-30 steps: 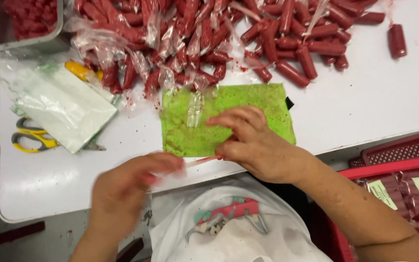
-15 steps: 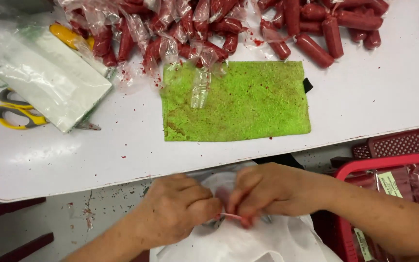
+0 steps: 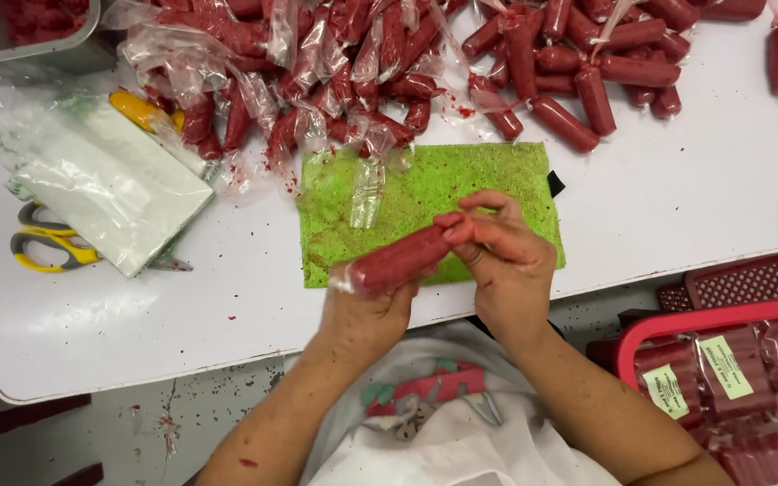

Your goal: The person picks up red food sticks from a pile on a table and places them into plastic sleeves by hand, occasionally moving the pile or handling empty sleeves.

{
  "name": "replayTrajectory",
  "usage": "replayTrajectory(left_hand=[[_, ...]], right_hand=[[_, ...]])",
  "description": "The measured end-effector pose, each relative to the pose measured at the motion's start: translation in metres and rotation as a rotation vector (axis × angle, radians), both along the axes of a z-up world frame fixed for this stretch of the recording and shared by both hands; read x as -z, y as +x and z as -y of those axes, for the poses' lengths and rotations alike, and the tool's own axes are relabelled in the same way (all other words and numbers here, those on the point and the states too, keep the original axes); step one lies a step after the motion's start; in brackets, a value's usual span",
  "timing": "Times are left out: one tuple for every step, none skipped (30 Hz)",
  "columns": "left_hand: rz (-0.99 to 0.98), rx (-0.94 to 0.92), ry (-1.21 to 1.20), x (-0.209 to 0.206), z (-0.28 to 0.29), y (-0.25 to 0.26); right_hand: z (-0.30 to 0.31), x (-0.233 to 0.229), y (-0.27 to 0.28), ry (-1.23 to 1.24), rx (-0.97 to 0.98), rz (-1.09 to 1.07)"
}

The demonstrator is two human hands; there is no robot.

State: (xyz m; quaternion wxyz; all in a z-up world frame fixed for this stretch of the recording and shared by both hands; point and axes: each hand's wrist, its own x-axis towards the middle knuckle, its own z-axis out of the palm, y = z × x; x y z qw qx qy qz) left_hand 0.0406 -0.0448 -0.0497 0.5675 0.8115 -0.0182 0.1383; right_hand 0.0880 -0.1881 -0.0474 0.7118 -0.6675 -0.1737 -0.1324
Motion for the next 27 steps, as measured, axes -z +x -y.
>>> replayTrajectory(left_hand=[[0.053,0.028,0.070,-0.014,-0.002,0.003],[0.106,0.053,0.141,-0.028,-0.004,0.006],[0.105,0.049,0.142,-0.005,0.009,0.002],[-0.100,0.071,-0.206,0.018,0.021,0.000],[-0.304,0.091,-0.555,0.040,0.034,-0.001],[-0.302,0.092,-0.556,0.032,0.028,0.001],[0.039,0.028,-0.057,0.025,0.022,0.004],[0.370,-0.038,0.441,0.018,0.018,0.006],[0.366,-0.038,0.436,0.009,0.006,0.012],[0.487,-0.105,0.667,0.000,-0.007,0.016],[0.606,-0.171,0.899,-0.009,-0.021,0.019],[0.601,-0.176,0.904,-0.007,-0.023,0.021],[0.582,-0.069,0.857,-0.005,-0.025,0.024],[0.575,0.045,0.800,-0.004,-0.025,0.031],[0.584,0.049,0.798,-0.012,-0.028,0.036],[0.416,0.251,0.574,-0.021,-0.031,0.039],[0.244,0.445,0.346,-0.029,-0.034,0.042],[0.240,0.445,0.344,-0.021,-0.031,0.046],[0.280,0.415,0.338,-0.012,-0.028,0.049],[0.322,0.383,0.335,-0.004,-0.026,0.053],[0.319,0.379,0.335,0.014,-0.020,0.045],[0.309,0.214,0.314,0.031,-0.014,0.039],[0.298,0.050,0.290,0.047,-0.008,0.033],[0.312,0.042,0.294,0.046,0.003,0.022],[0.265,-0.062,0.126,0.044,0.014,0.011],[0.227,-0.167,-0.041,0.043,0.024,0.003],[0.252,-0.177,-0.036,0.045,0.025,0.018]], right_hand=[[-0.004,-0.001,0.002,0.095,-0.005,-0.063],[-0.008,-0.002,0.003,0.191,-0.014,-0.127],[-0.010,-0.001,0.002,0.191,-0.017,-0.128],[-0.013,-0.001,0.003,0.231,-0.013,-0.145],[-0.015,0.000,0.003,0.270,-0.009,-0.163],[-0.010,0.000,0.004,0.269,-0.009,-0.161],[-0.005,0.001,0.006,0.162,-0.030,-0.132],[0.001,0.003,0.006,0.052,-0.049,-0.110],[0.014,0.004,0.015,0.047,-0.048,-0.114],[0.026,0.005,0.022,-0.099,-0.258,-0.047],[0.038,0.006,0.029,-0.243,-0.469,0.022],[0.040,0.002,0.036,-0.239,-0.476,0.021],[0.042,-0.004,0.042,-0.303,-0.625,-0.025],[0.048,-0.010,0.050,-0.372,-0.757,-0.067],[0.047,-0.013,0.056,-0.374,-0.749,-0.063],[0.045,-0.016,0.061,-0.440,-0.760,-0.019],[0.043,-0.018,0.066,-0.506,-0.771,0.025],[0.044,-0.020,0.069,-0.505,-0.773,0.020],[0.045,-0.022,0.072,-0.536,-0.772,0.033],[0.044,-0.024,0.076,-0.566,-0.773,0.049],[0.043,-0.010,0.068,-0.566,-0.778,0.049],[0.042,0.002,0.062,-0.361,-0.765,-0.102],[0.042,0.014,0.057,-0.154,-0.745,-0.250],[0.028,0.027,0.044,-0.158,-0.751,-0.234],[0.014,0.038,0.031,-0.007,-0.369,-0.351],[-0.001,0.051,0.022,0.149,0.009,-0.446],[-0.006,0.048,0.024,0.153,-0.004,-0.423]])
